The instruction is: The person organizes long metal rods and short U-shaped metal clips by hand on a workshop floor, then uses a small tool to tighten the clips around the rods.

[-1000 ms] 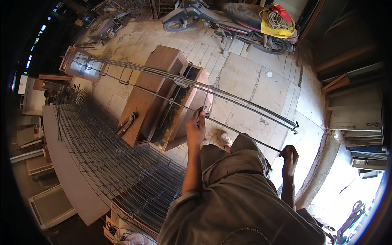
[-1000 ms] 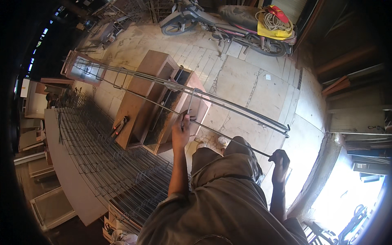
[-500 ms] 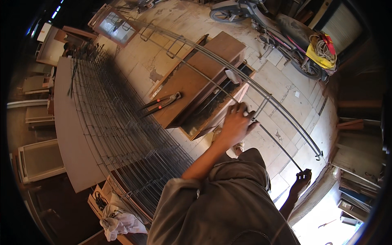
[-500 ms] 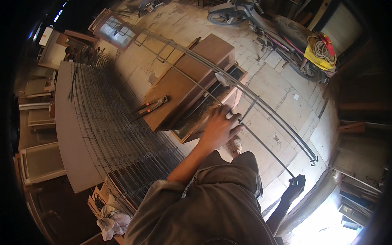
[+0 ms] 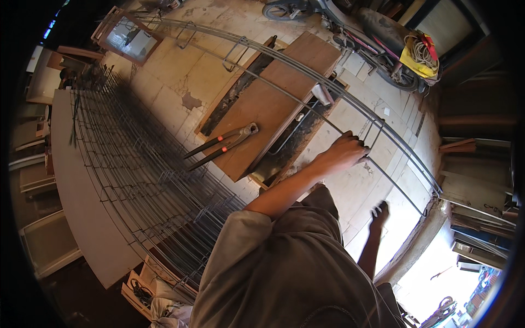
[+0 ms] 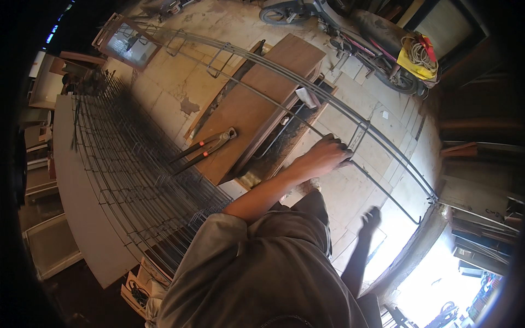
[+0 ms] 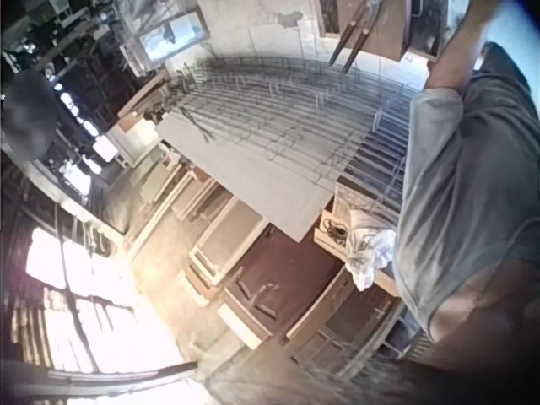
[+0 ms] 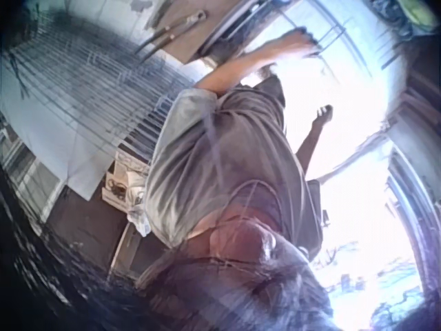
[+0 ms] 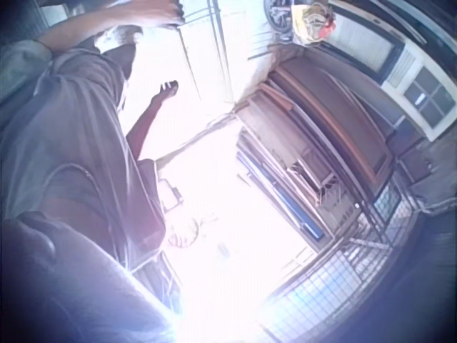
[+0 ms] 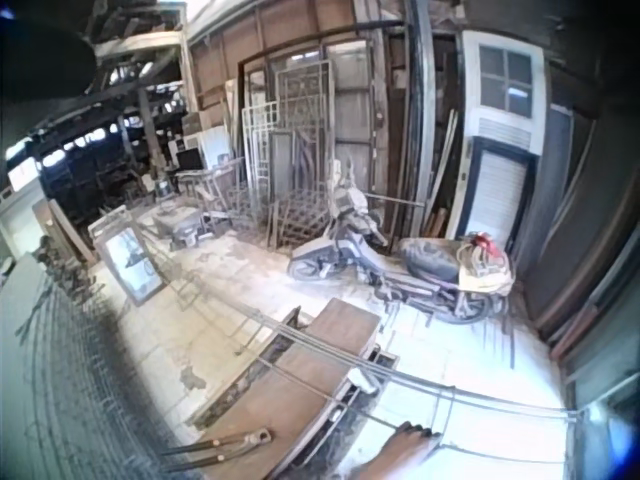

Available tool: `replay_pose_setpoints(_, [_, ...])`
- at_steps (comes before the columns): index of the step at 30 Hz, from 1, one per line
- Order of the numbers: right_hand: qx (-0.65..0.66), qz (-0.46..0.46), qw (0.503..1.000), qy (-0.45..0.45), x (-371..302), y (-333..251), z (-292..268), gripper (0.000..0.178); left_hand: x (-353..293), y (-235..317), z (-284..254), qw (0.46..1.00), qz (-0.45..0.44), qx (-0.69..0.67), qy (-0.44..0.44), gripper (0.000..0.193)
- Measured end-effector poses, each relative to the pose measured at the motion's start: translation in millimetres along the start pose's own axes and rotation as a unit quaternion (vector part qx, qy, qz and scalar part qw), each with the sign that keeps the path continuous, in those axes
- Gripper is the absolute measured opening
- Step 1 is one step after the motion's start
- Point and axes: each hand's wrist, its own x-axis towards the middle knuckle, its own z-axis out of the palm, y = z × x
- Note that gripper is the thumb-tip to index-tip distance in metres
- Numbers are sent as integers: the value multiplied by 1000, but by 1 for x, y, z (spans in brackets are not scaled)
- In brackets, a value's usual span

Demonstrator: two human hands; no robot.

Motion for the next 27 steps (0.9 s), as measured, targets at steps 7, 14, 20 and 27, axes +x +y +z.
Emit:
replay_pose_setpoints(7, [-334, -265, 766, -482, -111, -1, 240, 32, 3, -6, 8, 999, 22, 20, 16, 26])
replay_pose_setpoints(14, [-411, -227, 758, -453, -116, -22, 255, 28, 9, 2, 7, 999, 6, 38, 0, 28])
replay_pose_setpoints(20, [-423, -199, 807, -360, -121, -51, 186, 16, 5, 5, 11, 997, -13, 37, 71, 28])
replay_pose_setpoints(27, [-459, -338, 736, -366, -21, 17, 116, 18, -29, 43, -7, 990, -62, -81, 95, 73])
